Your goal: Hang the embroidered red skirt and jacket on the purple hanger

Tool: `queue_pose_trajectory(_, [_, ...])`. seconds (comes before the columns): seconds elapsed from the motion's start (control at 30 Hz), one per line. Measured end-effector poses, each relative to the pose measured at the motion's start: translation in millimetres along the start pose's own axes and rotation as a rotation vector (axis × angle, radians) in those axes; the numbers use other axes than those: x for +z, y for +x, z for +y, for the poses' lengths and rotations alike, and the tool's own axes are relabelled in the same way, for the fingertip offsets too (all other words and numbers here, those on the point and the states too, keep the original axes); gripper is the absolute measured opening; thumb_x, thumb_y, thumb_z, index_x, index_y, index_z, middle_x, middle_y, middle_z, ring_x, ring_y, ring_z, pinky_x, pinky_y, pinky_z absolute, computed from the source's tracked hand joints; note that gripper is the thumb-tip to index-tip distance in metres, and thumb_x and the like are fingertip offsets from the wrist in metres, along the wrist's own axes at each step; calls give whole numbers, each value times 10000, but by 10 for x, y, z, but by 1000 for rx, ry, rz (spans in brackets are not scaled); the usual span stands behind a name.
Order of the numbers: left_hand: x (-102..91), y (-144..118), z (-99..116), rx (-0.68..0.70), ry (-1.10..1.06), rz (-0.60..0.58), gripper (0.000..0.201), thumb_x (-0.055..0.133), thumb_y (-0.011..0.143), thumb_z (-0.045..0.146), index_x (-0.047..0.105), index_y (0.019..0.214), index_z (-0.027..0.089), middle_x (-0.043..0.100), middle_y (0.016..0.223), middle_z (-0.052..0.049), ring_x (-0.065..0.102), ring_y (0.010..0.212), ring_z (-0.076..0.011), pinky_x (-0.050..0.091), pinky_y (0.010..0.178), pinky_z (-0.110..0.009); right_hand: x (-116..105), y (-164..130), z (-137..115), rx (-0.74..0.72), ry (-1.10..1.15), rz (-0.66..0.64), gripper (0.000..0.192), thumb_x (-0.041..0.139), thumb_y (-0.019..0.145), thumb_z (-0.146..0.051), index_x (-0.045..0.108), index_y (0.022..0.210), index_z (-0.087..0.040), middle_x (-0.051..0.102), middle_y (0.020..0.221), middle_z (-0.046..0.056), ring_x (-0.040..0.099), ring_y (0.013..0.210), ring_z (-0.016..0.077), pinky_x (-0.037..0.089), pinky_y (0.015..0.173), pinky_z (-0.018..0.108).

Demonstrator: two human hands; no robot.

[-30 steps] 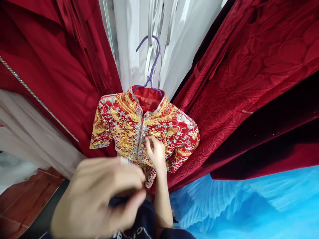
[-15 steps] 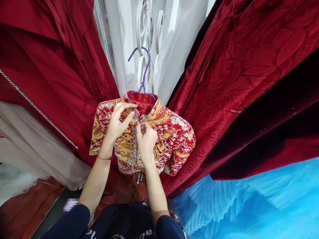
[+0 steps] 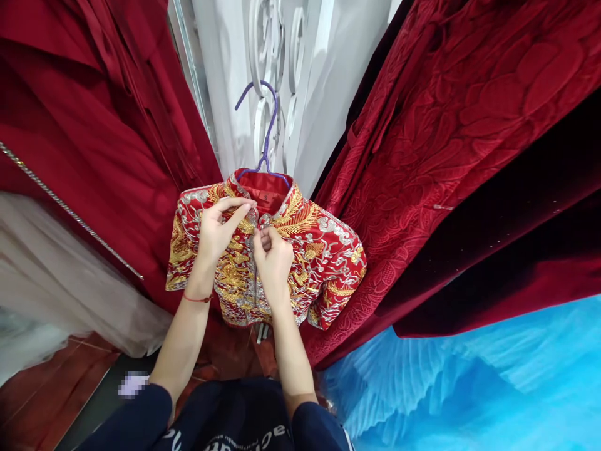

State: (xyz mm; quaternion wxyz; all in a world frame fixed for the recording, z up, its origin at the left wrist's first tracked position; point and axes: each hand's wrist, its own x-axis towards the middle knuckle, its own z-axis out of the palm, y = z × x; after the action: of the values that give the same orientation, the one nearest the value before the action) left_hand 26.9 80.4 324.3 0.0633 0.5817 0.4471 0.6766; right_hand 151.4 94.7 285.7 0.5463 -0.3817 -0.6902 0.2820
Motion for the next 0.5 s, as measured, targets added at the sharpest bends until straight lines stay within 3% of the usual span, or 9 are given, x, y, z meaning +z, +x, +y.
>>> queue_pose_trajectory(0.23, [32,6,-11,117,277,64,84,696,882,280,729,874,203,738,878,-14,638,862,-152,508,838,-321,-7,26,-15,-21,-14,-12,288,583,904,-362,559,668,-199,593,581,-29,482,493,82,376,552,218])
queue_pose_trajectory(0.43, [-18,57,-25,341,496,-186,171,547,972,243,693,1054,211,706,1156,-37,606,1082,-186,460,1009,-415,1,16,10,-3,75,-12,265,577,906,-372,577,709,-194,586,590,-36,496,504,84,388,548,217])
queue_pose_trajectory(0.5, [-57,63,-37,368,565,-255,206,526,974,231,690,1097,216,699,1147,-37,594,1074,-195,464,1002,-426,32,-18,35,20,129,-8,272,579,904,-395,573,721,-195,568,588,-43,486,499,84,385,529,216])
